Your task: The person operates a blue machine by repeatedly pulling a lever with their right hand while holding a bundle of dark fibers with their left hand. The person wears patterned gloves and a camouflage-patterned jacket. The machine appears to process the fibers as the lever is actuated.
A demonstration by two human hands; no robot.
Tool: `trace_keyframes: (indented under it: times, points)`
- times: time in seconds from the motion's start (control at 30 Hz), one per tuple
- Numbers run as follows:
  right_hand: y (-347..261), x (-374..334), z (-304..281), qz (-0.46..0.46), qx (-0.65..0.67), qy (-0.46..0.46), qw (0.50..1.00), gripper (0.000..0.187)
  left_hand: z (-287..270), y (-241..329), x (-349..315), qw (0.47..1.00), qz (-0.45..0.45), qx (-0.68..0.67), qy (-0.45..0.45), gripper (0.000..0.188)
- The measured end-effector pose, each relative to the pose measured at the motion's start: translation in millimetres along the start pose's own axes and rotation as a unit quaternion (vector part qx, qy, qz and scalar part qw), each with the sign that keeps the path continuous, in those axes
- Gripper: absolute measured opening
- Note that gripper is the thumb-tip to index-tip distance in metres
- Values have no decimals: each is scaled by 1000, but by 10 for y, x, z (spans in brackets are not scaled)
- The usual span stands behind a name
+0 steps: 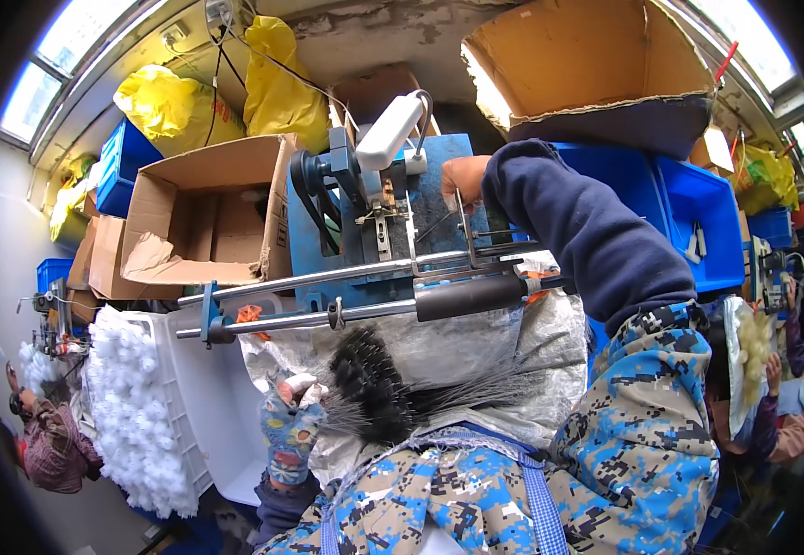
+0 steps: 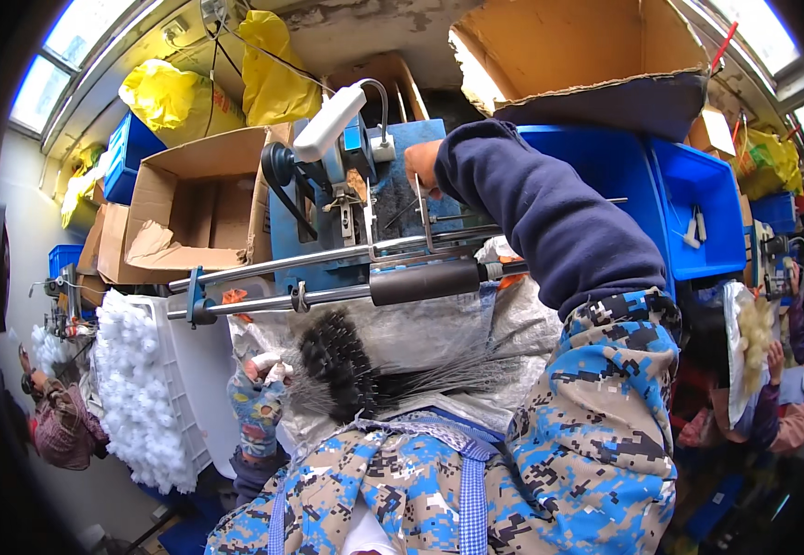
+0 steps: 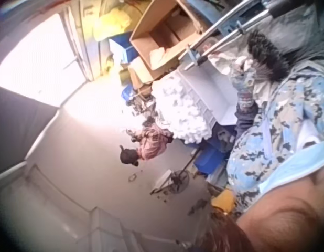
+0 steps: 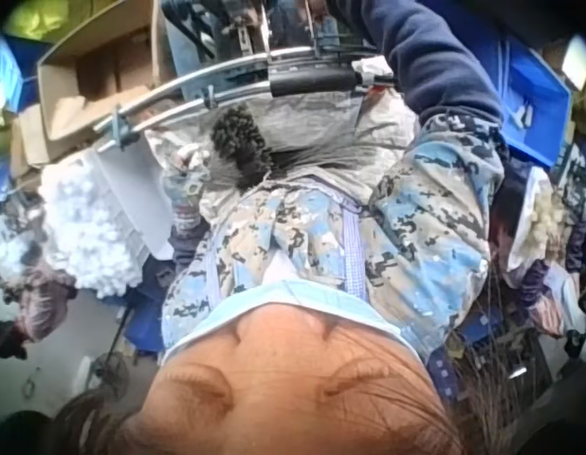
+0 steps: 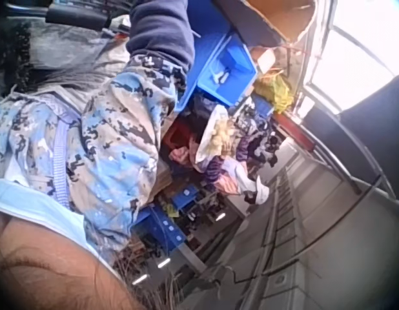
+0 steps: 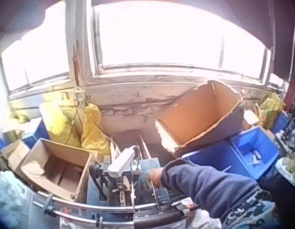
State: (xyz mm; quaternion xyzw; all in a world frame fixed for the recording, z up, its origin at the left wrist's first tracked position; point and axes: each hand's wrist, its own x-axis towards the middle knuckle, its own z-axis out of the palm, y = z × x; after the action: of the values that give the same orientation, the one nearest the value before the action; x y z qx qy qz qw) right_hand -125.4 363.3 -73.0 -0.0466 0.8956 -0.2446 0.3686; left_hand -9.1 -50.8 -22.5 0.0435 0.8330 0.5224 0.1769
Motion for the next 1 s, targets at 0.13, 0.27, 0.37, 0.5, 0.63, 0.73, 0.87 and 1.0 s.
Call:
trace_keyframes:
  times: [0.13, 0.27, 0.37, 0.5, 0.63, 0.73, 0.87, 1.0]
  points:
    - [120, -60, -47, -14, -74, 244, 967, 10, -9, -40, 25, 1000, 18, 22, -12, 11]
    - [60, -339, -473, 74, -119, 251, 958, 15, -9, -40, 37, 1000, 18, 19, -8, 13]
    - [-240, -371, -346, 59, -205, 120, 970, 16, -33, -61, 16, 1000, 4, 24, 3, 14]
    - [-67, -82, -72, 14, -164, 104, 981, 23, -75, -85, 126, 997, 36, 65, -3, 13]
    - [112, -234, -632, 183, -149, 391, 890, 18, -125, -72, 96, 994, 18, 103, 42, 16]
    - [278, -234, -720, 154, -141, 340, 917, 15, -148, -139, 114, 990, 16, 133, 37, 15]
    - [59, -88, -289, -18, -123, 149, 981, 10, -106, -94, 144, 980, 55, 184, -48, 23]
    - [135, -43, -316, 172, -171, 336, 910, 20, -216, -55, 175, 911, 120, 358, -165, 51]
